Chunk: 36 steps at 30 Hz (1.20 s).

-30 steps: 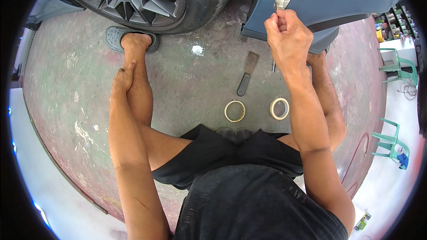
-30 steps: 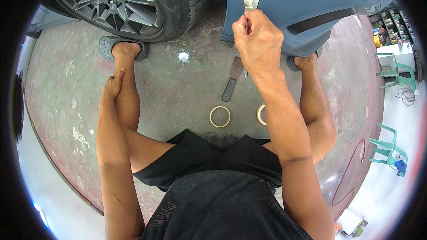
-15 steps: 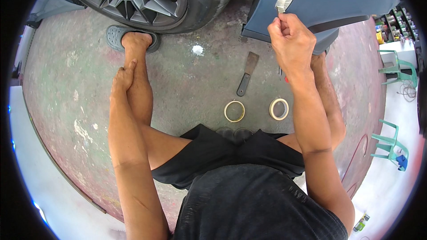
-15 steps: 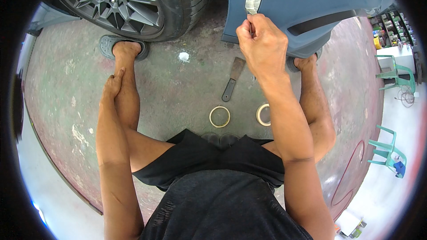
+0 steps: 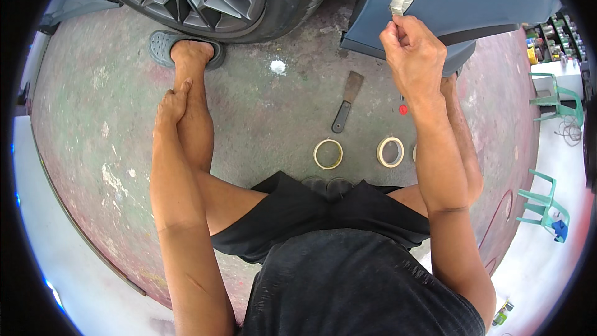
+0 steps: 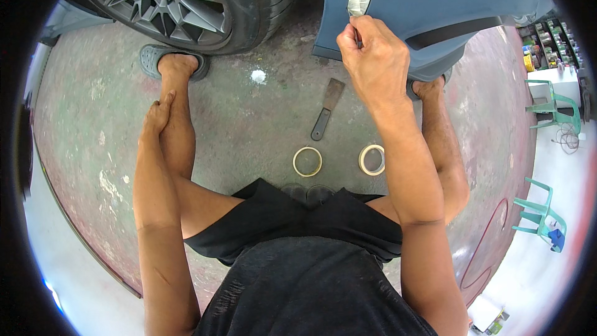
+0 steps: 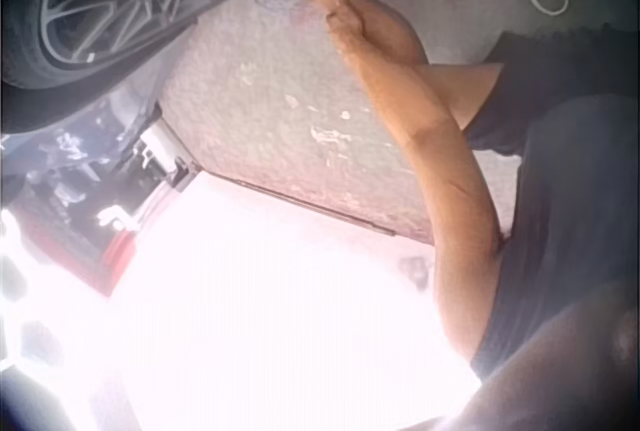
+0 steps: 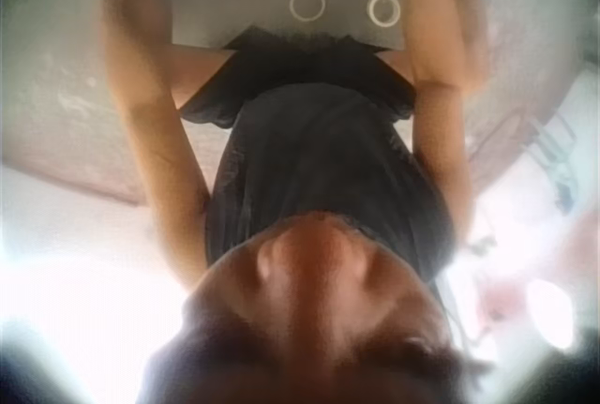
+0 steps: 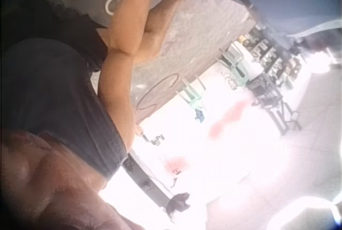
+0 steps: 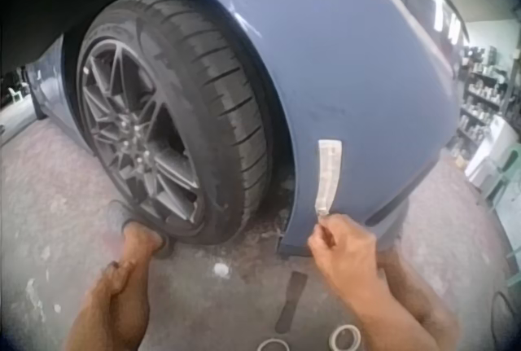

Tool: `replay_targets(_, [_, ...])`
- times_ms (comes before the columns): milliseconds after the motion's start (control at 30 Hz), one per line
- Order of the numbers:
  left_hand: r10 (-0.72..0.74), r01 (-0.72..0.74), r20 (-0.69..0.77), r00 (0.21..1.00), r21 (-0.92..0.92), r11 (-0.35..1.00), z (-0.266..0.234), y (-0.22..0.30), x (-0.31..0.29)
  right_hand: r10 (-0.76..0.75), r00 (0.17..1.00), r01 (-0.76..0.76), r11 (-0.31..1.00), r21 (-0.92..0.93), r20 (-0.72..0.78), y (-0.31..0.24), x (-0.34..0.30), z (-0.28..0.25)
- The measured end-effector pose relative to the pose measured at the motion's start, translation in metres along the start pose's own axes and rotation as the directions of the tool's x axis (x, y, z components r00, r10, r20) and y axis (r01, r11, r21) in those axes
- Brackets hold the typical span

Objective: The person sits on the floor and applies strips of masking tape to the lower edge of a car bumper. They smooth the tape, trim excess with a utility knife, and add additional pieces to cover the area.

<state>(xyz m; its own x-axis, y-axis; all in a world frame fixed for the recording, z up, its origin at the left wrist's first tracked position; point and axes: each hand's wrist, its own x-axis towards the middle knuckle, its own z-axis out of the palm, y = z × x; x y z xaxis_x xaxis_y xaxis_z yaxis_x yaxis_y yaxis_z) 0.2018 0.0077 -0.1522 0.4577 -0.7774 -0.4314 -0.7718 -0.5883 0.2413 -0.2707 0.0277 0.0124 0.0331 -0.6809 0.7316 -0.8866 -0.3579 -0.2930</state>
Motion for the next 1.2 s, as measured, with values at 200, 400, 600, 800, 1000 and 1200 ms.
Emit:
replay_targets(200, [-0.005,0.005,-0.002,1.000,0.007,1.000,0.001,0.000,0.001,-0.060,0.994,0.065,0.996,-0.056,0.088,0.006,0.005,-0.009])
replay_targets(400, [-0.011,0.011,0.006,1.000,0.001,1.000,0.002,-0.002,0.001,-0.070,0.990,0.077,0.996,-0.050,0.121,0.012,0.002,-0.011])
replay_targets(600, [-0.020,0.020,0.008,1.000,0.006,1.000,0.001,0.000,0.000,-0.096,0.978,0.122,0.983,-0.136,0.183,0.012,0.007,-0.020])
replay_targets(800, [-0.016,0.016,0.005,1.000,0.024,1.000,0.002,-0.002,0.004,-0.132,0.956,0.189,0.960,-0.206,0.262,0.015,0.010,-0.029])
replay_targets(1000, [-0.021,0.021,0.004,1.000,0.023,1.000,0.003,-0.004,0.006,-0.153,0.944,0.222,0.949,-0.224,0.291,0.022,0.010,-0.033])
replay_targets(1200, [-0.021,0.022,-0.009,1.000,0.026,0.999,0.002,-0.002,0.004,-0.040,0.967,0.060,0.995,-0.074,0.252,0.014,0.006,-0.049])
